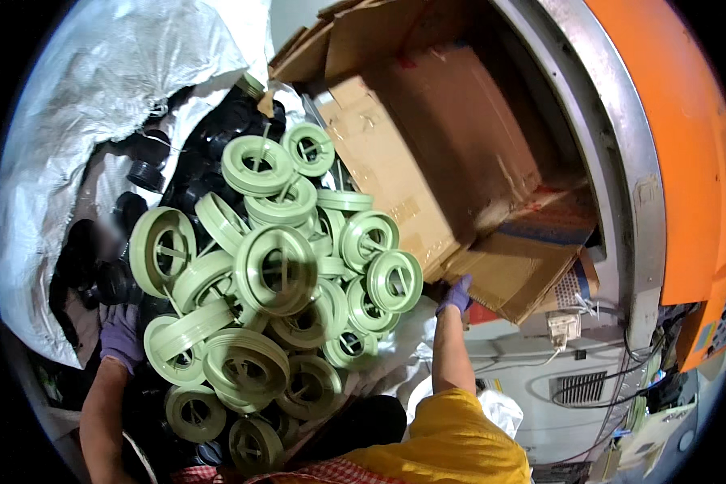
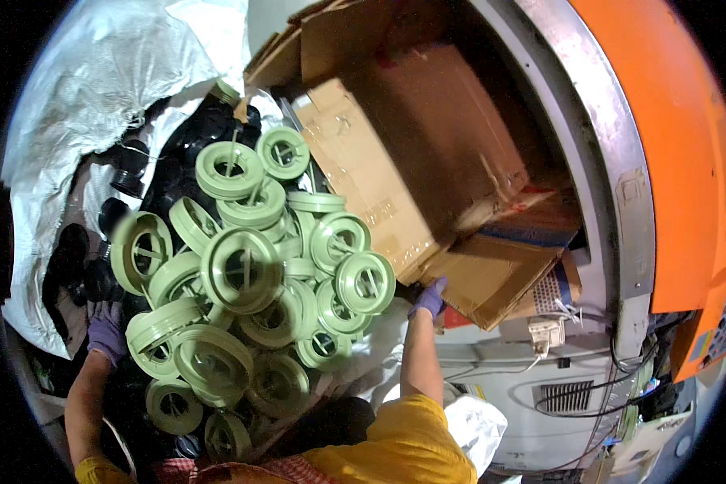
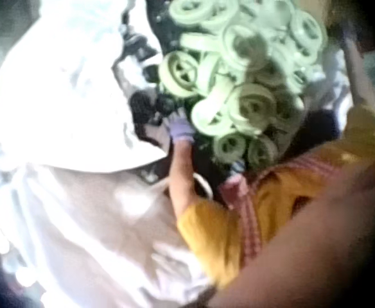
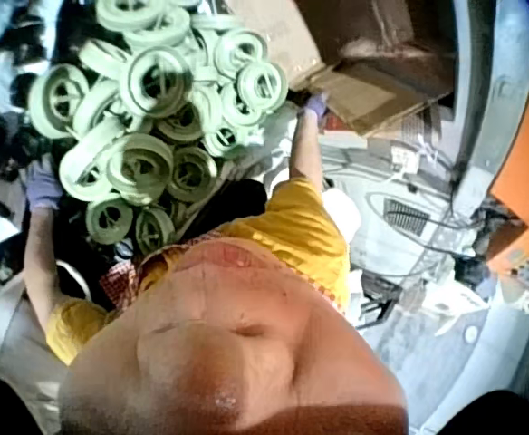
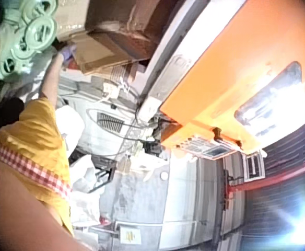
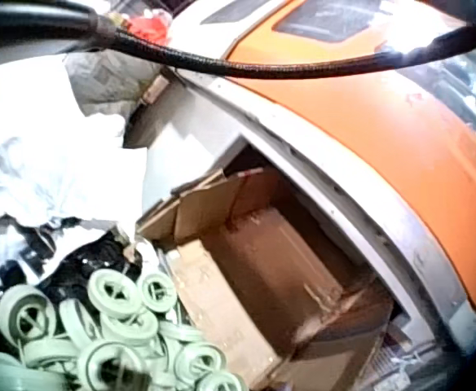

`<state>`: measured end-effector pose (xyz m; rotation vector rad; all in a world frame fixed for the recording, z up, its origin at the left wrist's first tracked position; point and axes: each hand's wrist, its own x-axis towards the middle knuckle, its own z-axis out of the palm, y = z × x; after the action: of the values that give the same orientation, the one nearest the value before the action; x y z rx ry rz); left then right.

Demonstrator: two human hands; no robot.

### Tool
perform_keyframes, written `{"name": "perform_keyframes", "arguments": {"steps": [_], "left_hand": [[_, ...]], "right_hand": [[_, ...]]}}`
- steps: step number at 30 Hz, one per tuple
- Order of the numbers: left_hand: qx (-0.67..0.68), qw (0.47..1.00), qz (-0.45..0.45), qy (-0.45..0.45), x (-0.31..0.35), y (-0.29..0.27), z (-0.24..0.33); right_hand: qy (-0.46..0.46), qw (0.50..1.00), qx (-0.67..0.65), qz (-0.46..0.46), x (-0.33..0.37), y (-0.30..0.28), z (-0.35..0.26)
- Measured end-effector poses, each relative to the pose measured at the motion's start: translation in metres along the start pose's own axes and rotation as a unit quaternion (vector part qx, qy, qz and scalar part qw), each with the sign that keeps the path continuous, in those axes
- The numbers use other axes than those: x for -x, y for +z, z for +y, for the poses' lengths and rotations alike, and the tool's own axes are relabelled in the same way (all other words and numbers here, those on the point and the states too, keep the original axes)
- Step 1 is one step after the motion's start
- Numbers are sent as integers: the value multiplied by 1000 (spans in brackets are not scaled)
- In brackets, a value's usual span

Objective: The person sits on the floor and assembles green plastic rings with black plastic caps. They pick up a green ring, insert a black cap into the center, and place the assembled unit into a white sack. The process is repeated continuously with parts from a large pile.

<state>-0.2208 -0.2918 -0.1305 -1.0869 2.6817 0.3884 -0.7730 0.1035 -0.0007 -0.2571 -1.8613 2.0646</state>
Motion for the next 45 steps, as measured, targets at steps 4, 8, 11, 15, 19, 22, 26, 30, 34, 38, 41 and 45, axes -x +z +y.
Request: {"name": "perform_keyframes", "arguments": {"steps": [4, 8, 11, 15, 19, 22, 26, 30, 34, 38, 41, 45], "left_hand": [[6, 999, -50, -13, 6, -31, 12], [22, 996, -78, -22, 4, -43, 17], [5, 1000, 6, 2, 3, -25, 8], [6, 1000, -16, -6, 6, -41, 17], [24, 1000, -12, 9, 6, -38, 15], [-38, 994, 87, 50, 6, -19, 7], [-20, 998, -57, -10, 5, -37, 15], [-35, 999, 4, 7, 4, -39, 22], [-58, 998, -10, -4, 1, -28, 12], [-106, 992, -58, -24, -14, 18, -18], [-114, 991, -15, 72, -8, 29, -34], [-128, 989, -75, -22, -6, -14, 3]], "right_hand": [[-27, 999, 14, 26, -22, 3, 15], [40, 997, -36, 60, -13, 12, 6], [92, 993, -12, 78, -7, 19, 14], [150, 988, -7, 26, 22, 12, 33], [136, 965, 204, -88, 18, 4, 41], [-54, 920, 309, -236, 19, 9, 42], [42, 803, 354, -478, 50, 44, 11], [45, 778, 312, -544, 69, 57, 11], [-15, 657, 399, -639, 123, 61, -11], [-103, 565, 333, -748, 179, 72, -34], [-118, 478, 389, -778, 222, 87, -81], [-307, 286, 135, -898, 220, 101, -78]]}}
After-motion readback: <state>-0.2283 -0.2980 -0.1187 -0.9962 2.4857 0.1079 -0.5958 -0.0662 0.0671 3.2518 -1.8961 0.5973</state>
